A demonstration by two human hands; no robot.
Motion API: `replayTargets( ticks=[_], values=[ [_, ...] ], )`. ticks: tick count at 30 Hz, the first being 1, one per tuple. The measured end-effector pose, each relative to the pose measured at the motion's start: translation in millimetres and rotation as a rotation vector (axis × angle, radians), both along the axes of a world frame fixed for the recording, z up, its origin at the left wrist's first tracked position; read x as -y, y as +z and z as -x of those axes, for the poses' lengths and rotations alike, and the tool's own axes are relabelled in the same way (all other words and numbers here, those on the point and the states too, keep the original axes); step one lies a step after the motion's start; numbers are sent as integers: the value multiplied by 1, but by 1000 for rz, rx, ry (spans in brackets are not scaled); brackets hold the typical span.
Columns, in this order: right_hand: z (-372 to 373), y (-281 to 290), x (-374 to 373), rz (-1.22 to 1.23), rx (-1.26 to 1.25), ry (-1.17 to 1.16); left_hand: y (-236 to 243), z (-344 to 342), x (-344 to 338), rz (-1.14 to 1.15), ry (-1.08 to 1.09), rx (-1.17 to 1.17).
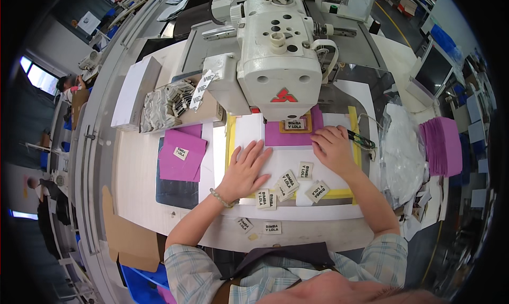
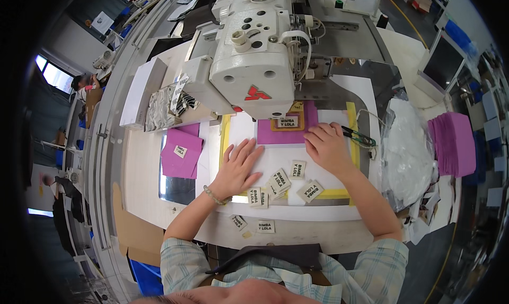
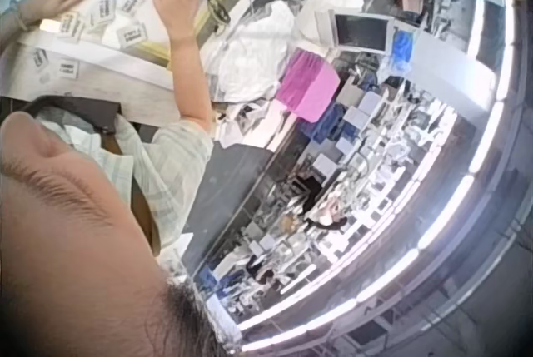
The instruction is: The person sews labels onto fabric pieces using a sewing machine, trims threads with thread snips, and places the finished fabric pieces into a blue bin.
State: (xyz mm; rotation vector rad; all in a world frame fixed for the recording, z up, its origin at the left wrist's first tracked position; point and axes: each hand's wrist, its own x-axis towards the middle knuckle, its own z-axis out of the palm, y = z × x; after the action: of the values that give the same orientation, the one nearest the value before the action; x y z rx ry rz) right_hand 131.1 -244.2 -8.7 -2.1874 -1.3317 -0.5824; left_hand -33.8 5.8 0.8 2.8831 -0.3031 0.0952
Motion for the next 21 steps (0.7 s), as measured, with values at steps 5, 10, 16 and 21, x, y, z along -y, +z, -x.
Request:
replayTargets(
  ticks=[5,10,16,21],
  values=[
    [-6,10,5,52,-235,-46,2,0,-1,-21,9,-1],
    [-13,20,13,166,-296,-61,2,-3,0,62,18,15],
    [-16,30,17,240,-292,-9,1,0,1,90,25,45],
    [-10,20,5,268,-178,-38,0,1,0,81,37,43]
  ],
)
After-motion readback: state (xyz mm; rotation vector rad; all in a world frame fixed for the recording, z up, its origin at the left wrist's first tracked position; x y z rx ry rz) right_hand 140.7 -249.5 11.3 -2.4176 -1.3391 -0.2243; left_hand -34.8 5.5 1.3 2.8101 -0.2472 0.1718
